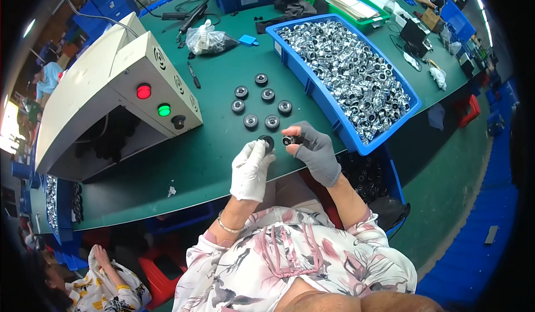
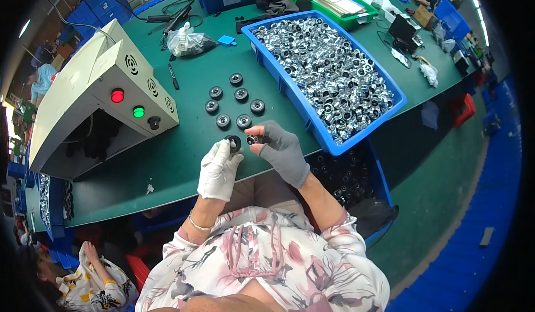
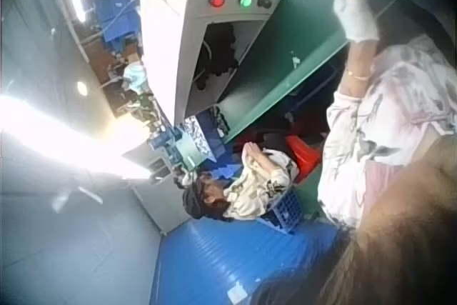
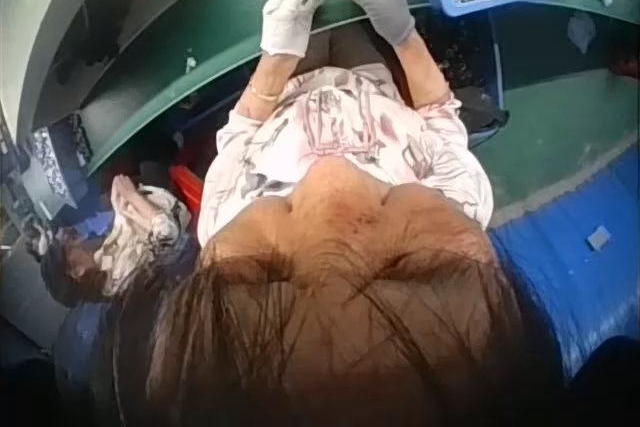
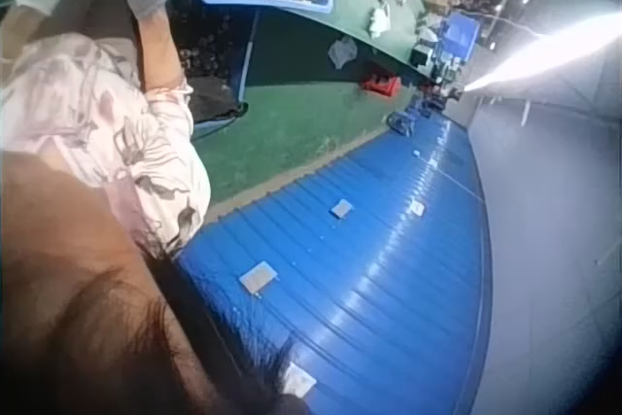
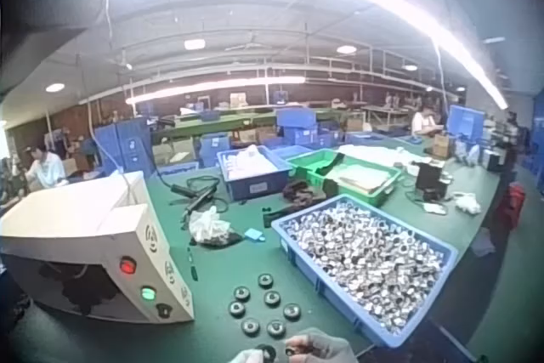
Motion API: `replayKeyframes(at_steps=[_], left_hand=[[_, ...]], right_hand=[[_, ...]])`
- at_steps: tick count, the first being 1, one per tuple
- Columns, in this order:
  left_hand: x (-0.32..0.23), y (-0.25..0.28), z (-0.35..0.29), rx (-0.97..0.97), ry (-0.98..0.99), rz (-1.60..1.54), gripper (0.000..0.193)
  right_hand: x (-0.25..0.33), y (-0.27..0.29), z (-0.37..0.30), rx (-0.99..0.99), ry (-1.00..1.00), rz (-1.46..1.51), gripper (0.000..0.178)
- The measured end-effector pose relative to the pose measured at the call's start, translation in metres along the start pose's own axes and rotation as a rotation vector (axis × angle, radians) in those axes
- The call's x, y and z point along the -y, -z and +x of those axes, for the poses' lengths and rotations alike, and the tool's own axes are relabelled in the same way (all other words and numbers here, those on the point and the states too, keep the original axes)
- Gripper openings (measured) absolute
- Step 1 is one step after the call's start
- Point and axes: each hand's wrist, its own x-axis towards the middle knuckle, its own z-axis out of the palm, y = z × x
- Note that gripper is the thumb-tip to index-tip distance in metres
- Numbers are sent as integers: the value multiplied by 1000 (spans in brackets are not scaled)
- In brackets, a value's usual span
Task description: Assembling small mechanical wheel components using a benchtop press machine in a factory environment.
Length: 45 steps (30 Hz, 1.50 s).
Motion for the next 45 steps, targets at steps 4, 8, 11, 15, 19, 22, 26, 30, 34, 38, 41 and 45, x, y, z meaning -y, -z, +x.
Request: replayKeyframes(at_steps=[4, 8, 11, 15, 19, 22, 26, 30, 34, 38, 41, 45], left_hand=[[2, -5, 0, 82, 68, -64, 22], [6, -6, 0, 92, 113, -83, 23], [3, -15, -5, 96, 170, -164, 25], [6, -13, -3, 88, 172, -242, 25], [11, 2, 4, 163, 60, -149, 19], [7, -5, 1, 162, 61, -188, 16], [-3, -18, -10, 209, 103, -160, 18], [1, -13, -10, 197, 0, -38, 17], [6, -5, -12, 146, -135, 195, 24], [11, -3, -12, 128, -81, 109, 28], [13, 1, -11, 115, -72, 170, 29], [7, -3, -16, 170, -118, 97, 31]], right_hand=[[4, -4, -1, 8, -150, 108, 29], [0, -8, 1, -70, 237, -317, 30], [-11, -12, 1, -122, 507, -592, 31], [-10, -10, 1, -126, 585, -757, 32], [-1, -16, -2, -154, 681, -909, 34], [0, -14, -5, -125, 682, -922, 34], [-1, -17, -13, -154, 327, -431, 21], [2, -17, -12, -109, 35, -54, 12], [6, -11, -12, 7, 129, -292, 14], [6, -17, -14, -56, 257, -396, 14], [3, -20, -15, -94, 335, -415, 17], [2, -18, -18, -118, 401, -407, 22]])
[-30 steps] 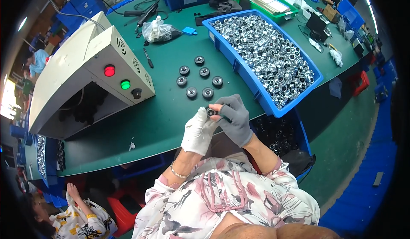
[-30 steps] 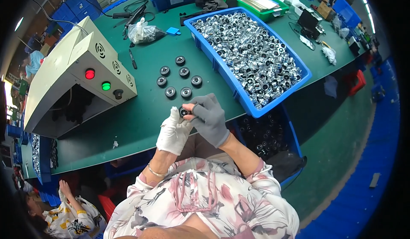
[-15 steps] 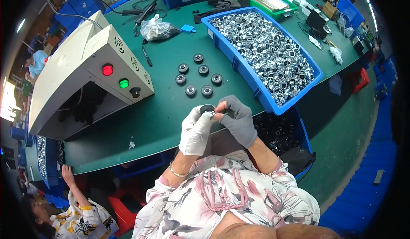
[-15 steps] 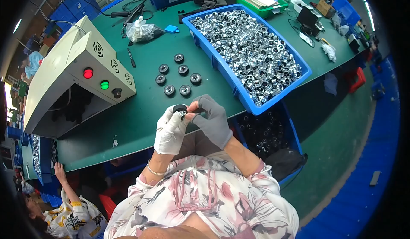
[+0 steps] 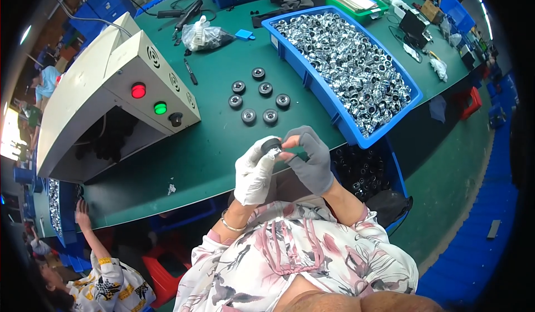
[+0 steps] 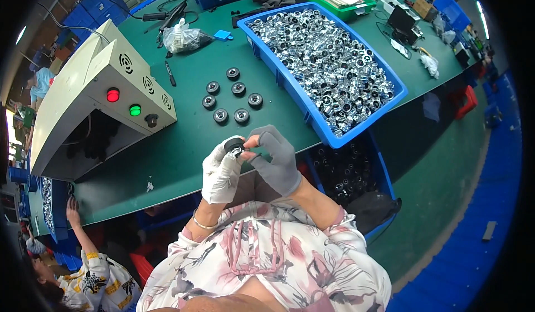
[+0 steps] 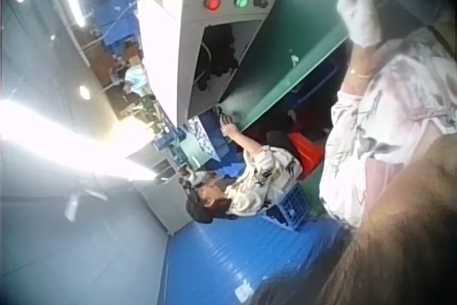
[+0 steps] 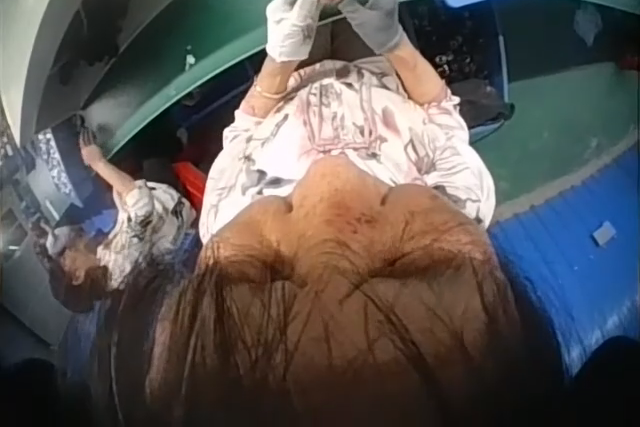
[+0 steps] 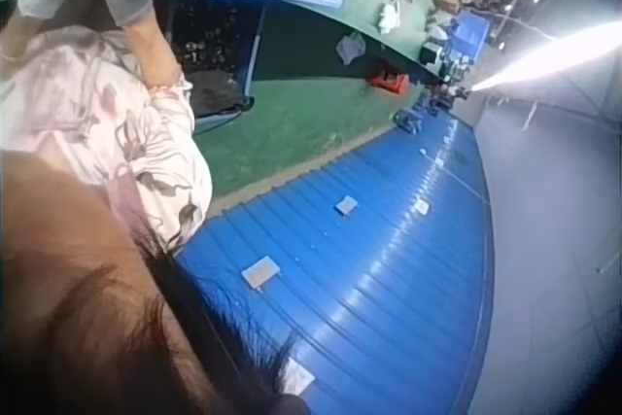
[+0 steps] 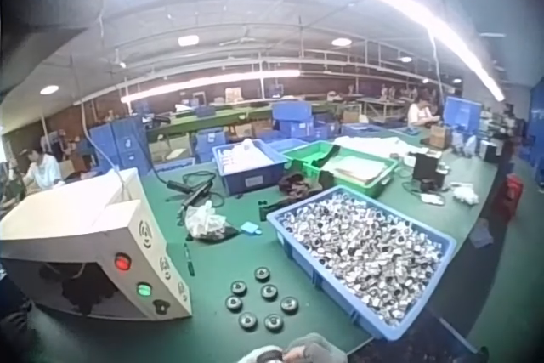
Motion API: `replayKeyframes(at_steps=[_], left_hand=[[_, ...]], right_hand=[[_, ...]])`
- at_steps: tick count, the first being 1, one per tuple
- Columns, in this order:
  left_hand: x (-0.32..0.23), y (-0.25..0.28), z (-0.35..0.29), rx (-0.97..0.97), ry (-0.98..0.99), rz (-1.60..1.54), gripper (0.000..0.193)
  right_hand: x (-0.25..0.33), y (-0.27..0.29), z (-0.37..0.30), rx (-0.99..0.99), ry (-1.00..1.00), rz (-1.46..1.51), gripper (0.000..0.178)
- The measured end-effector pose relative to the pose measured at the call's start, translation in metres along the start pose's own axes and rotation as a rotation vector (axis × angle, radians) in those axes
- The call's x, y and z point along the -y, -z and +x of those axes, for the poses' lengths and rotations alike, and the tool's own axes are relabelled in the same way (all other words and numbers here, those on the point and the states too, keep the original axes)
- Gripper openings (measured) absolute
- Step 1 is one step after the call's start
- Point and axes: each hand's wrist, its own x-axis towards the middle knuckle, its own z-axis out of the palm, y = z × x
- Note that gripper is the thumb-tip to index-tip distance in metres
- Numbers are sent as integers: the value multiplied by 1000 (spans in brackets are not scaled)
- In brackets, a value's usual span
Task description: Assembling small mechanical wheel components using a benchtop press machine in a factory environment.
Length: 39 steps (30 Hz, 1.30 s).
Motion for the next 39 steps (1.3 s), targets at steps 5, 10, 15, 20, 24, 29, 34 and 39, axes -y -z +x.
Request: replayKeyframes(at_steps=[5, 10, 15, 20, 24, 29, 34, 39], left_hand=[[-3, 1, -1, 59, -55, 31, 29], [-8, 0, -5, 77, -38, 188, 28], [-19, -11, -12, 95, 38, 23, 28], [-19, -2, -8, 201, -38, -11, 26], [-32, -5, -10, 198, -92, 267, 25], [-37, -8, -13, 78, -338, 735, 29], [-27, 6, -11, 115, -488, 700, 28], [-26, 2, -12, 32, -484, 633, 23]], right_hand=[[2, 4, 2, 31, 213, -131, 25], [1, 2, -2, -26, 272, -175, 27], [2, 1, -2, -37, 479, -350, 37], [17, 4, -3, 65, 113, 44, 36], [10, 17, 2, 216, -155, 315, 36], [-2, 14, 8, 357, -192, 390, 37], [2, 3, 4, 344, -310, 609, 27], [11, -11, -6, 229, -363, 501, 26]])
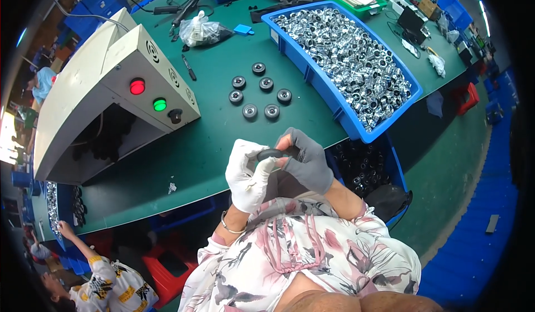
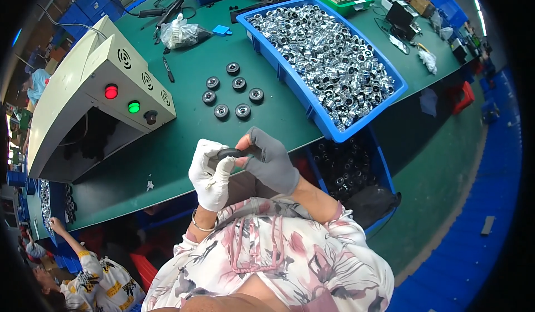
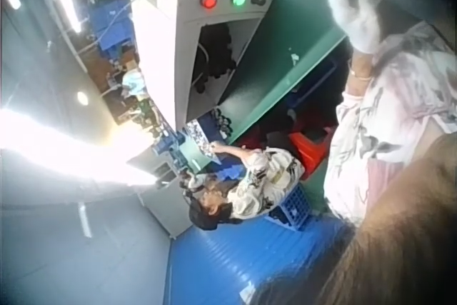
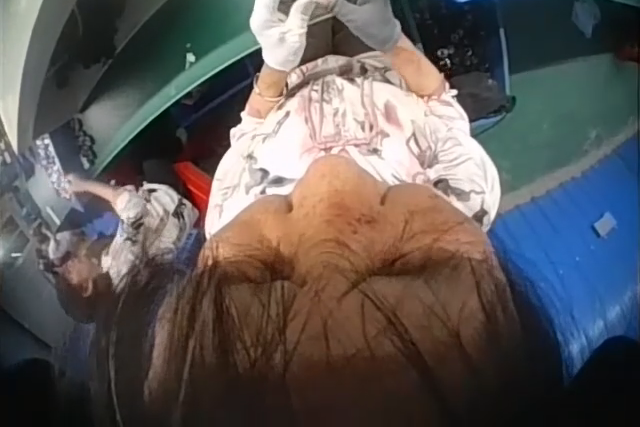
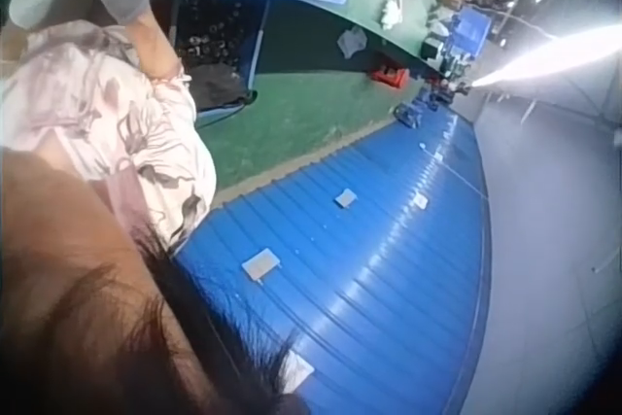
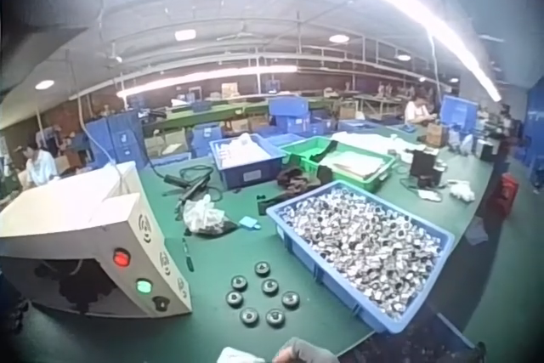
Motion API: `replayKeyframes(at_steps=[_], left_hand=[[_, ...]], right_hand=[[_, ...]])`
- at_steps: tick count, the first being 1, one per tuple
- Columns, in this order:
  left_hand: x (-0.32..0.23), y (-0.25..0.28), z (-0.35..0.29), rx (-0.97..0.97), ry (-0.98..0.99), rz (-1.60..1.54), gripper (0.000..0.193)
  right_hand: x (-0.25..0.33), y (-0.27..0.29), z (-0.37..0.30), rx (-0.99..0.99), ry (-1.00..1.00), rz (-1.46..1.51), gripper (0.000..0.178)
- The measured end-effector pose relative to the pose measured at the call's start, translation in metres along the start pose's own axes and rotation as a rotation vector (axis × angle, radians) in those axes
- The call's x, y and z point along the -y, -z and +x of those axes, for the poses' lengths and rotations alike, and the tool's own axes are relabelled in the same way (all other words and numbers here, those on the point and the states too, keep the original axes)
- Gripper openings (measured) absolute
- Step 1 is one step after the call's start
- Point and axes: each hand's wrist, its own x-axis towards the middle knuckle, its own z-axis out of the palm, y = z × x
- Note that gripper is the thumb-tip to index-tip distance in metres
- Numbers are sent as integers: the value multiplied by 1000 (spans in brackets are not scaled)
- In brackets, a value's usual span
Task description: Assembling small mechanical wheel components using a benchtop press machine in a factory environment.
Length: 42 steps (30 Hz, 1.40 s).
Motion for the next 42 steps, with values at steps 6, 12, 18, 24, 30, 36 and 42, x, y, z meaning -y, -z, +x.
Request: replayKeyframes(at_steps=[6, 12, 18, 24, 30, 36, 42], left_hand=[[6, -16, -4, -162, 70, -95, 16], [-14, -16, 5, -103, 336, -224, 27], [-14, 11, 23, 140, 408, -98, 27], [-9, 0, 12, 32, 340, -226, 22], [8, -3, 6, -17, 238, -171, 19], [18, -7, 2, -87, 186, -25, 17], [5, -2, 5, -94, 364, -303, 25]], right_hand=[[-5, -37, -10, -316, 28, -139, 22], [6, -2, 13, -204, -73, -102, 19], [25, 9, 17, -42, -194, 5, 20], [9, 10, 7, 41, -10, -111, 24], [0, 10, 6, 10, 91, -384, 20], [-8, -10, -3, -149, -42, -241, 22], [-5, 3, 10, -103, -102, -58, 25]])
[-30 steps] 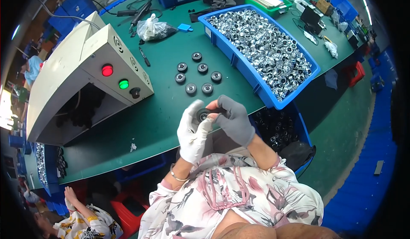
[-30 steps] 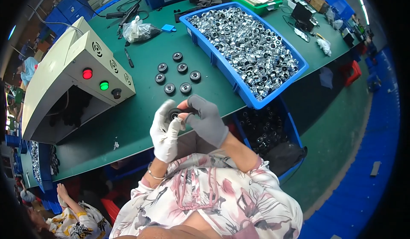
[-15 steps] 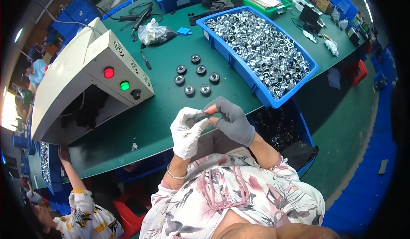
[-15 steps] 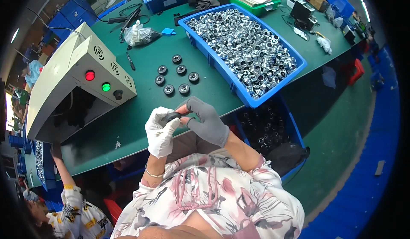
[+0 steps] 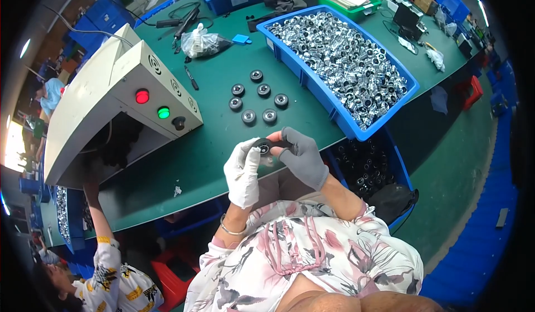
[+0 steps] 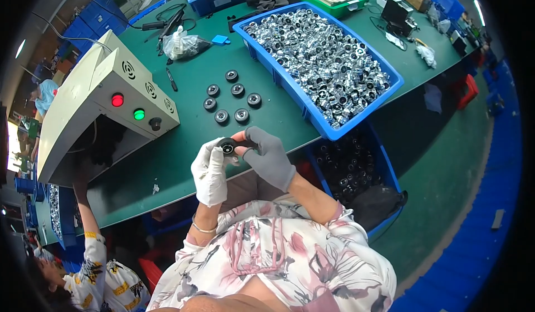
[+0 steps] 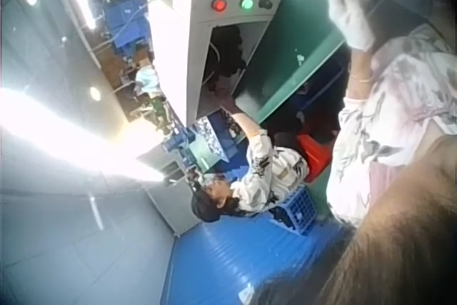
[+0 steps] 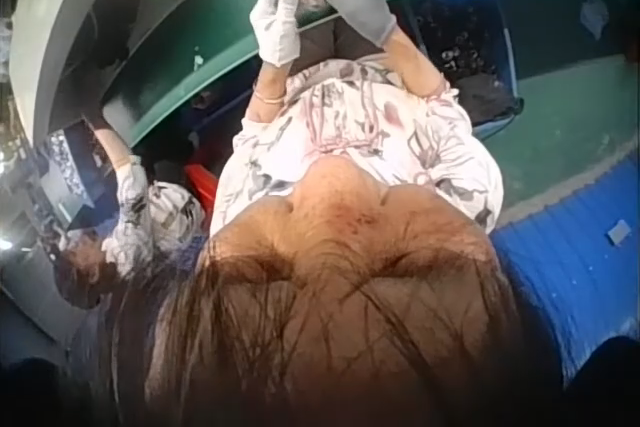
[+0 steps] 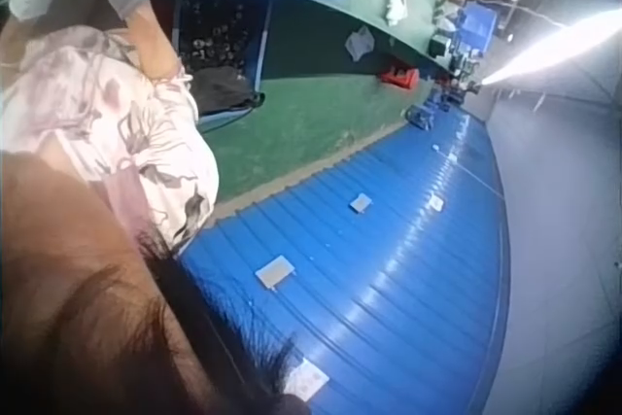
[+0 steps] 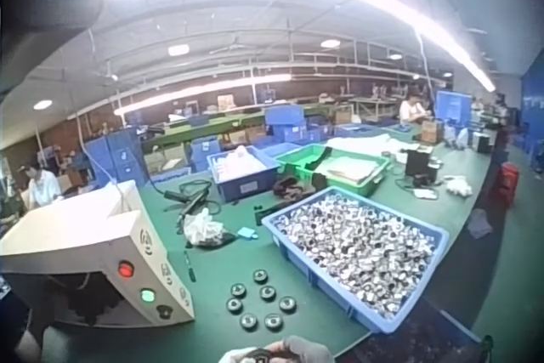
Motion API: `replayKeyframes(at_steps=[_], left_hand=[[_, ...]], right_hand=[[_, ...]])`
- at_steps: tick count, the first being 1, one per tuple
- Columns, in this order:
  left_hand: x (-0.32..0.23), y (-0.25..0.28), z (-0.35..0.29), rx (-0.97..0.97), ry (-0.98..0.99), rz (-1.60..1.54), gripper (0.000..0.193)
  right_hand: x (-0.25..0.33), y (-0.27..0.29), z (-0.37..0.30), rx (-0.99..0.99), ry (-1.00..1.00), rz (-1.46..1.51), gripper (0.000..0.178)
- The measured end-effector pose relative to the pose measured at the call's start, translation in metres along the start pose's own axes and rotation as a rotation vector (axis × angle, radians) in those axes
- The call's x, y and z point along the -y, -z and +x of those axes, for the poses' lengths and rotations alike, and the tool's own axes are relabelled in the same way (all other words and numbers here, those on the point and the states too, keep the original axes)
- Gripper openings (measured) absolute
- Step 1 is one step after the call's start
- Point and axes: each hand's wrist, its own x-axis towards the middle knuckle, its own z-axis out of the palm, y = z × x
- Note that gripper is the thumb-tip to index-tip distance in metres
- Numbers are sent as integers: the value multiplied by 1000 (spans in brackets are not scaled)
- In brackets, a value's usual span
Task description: Assembling small mechanical wheel components using a benchtop press machine in a factory environment.
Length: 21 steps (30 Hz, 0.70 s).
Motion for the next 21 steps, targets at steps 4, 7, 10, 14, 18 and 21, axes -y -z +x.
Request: replayKeyframes(at_steps=[4, 7, 10, 14, 18, 21], left_hand=[[-10, 3, 3, 57, -24, 185, 27], [-7, 2, 0, 2, -32, 239, 26], [-8, 3, -2, 25, -45, 242, 24], [-4, 4, -1, 36, -21, 214, 21], [6, 2, -2, -48, -66, 304, 21], [21, 8, -2, -90, -116, 354, 20]], right_hand=[[2, 3, 1, -4, 29, -65, 26], [6, 0, -2, 14, 61, -107, 28], [6, -1, -3, -2, 109, -213, 28], [1, -4, -5, -50, 172, -245, 25], [-10, -14, -10, -154, 307, -375, 26], [-16, -20, -11, -198, 384, -462, 26]])
